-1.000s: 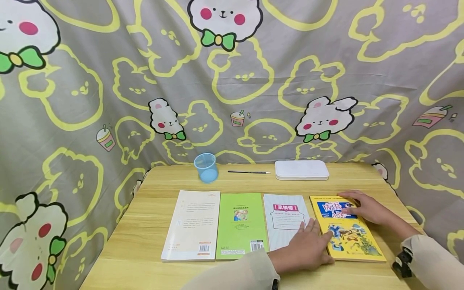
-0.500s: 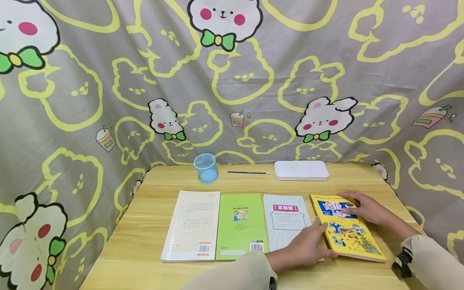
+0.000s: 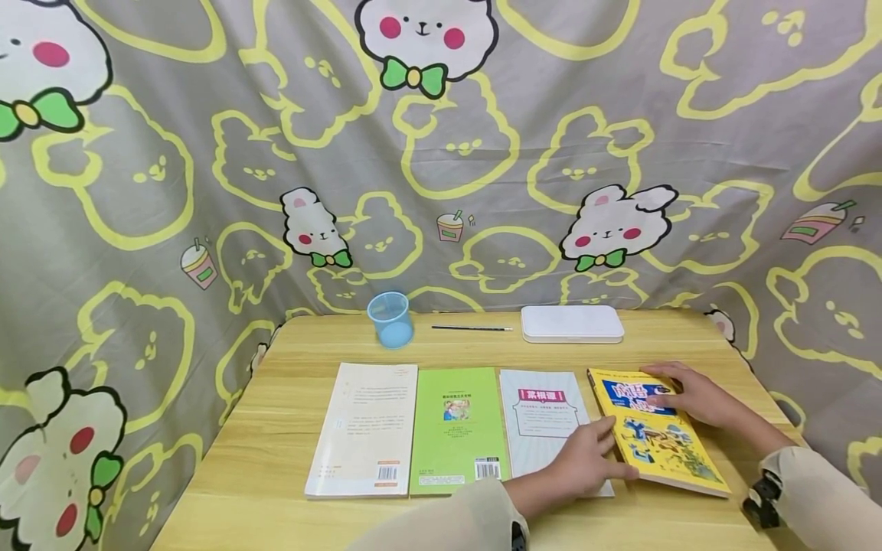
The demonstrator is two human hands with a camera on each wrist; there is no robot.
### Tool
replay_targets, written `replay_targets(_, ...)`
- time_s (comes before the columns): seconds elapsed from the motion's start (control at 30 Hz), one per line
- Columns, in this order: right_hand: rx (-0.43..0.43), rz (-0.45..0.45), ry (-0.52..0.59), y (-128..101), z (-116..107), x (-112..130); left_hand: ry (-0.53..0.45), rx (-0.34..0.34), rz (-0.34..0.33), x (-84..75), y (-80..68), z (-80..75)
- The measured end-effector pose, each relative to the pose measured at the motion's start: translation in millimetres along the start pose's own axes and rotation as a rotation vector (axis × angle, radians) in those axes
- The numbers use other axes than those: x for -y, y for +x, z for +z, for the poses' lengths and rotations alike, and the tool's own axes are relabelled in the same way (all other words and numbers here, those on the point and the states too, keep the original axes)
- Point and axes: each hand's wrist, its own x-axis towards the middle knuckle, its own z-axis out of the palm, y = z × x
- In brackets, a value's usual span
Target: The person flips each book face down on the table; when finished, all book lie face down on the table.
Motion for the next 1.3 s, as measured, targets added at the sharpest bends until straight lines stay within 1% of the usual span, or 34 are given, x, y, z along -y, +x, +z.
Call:
replay_targets(0.13,-0.009,0.001,-0.011,0.6,1.1,0.2,-0.209,-0.016,0.014,1.7,0.2,3.4)
replay_targets(0.2,-0.012,0.002,-0.018,0.8,1.6,0.8,-0.347,-0.013,0.031,2.9,0.7,5.1)
replay_targets(0.27,-0.013,0.003,-0.022,0.8,2.0,1.8,-0.454,-0.007,0.044,3.9,1.5,5.9)
replay_targets(0.37,-0.013,0.005,-0.027,0.4,2.1,3.6,-0.529,-0.005,0.052,4.8,2.0,6.1)
replay_targets(0.47,-0.010,0.007,-0.029,-0.6,1.5,5.4,-0.548,0.007,0.051,4.4,1.8,5.3)
replay_targets(0.6,-0.004,0.000,-0.020,-1.7,0.3,8.9,-0.556,0.021,0.067,4.3,0.8,4.7)
replay_targets(0.77,0.022,-0.012,0.006,-0.9,-2.1,14.9,-0.532,0.047,0.091,3.5,-0.3,4.7)
replay_targets(0.87,0.040,-0.020,0.003,-0.5,-4.7,18.2,-0.518,0.072,0.105,2.2,-1.0,4.7)
replay_targets(1.0,0.065,-0.040,-0.023,0.2,-8.2,21.6,-0.496,0.087,0.135,-1.2,-3.4,4.8)
replay_targets(1.07,0.080,-0.050,-0.021,0.6,-9.8,23.5,-0.440,0.083,0.163,-2.4,-5.0,5.2)
replay_targets(1.23,0.113,-0.089,0.001,0.4,-14.3,30.8,-0.231,0.062,0.262,-4.3,-6.7,7.3)
replay_targets(1.3,0.122,-0.107,0.008,0.2,-15.9,34.1,-0.181,0.061,0.298,-4.9,-6.9,7.9)
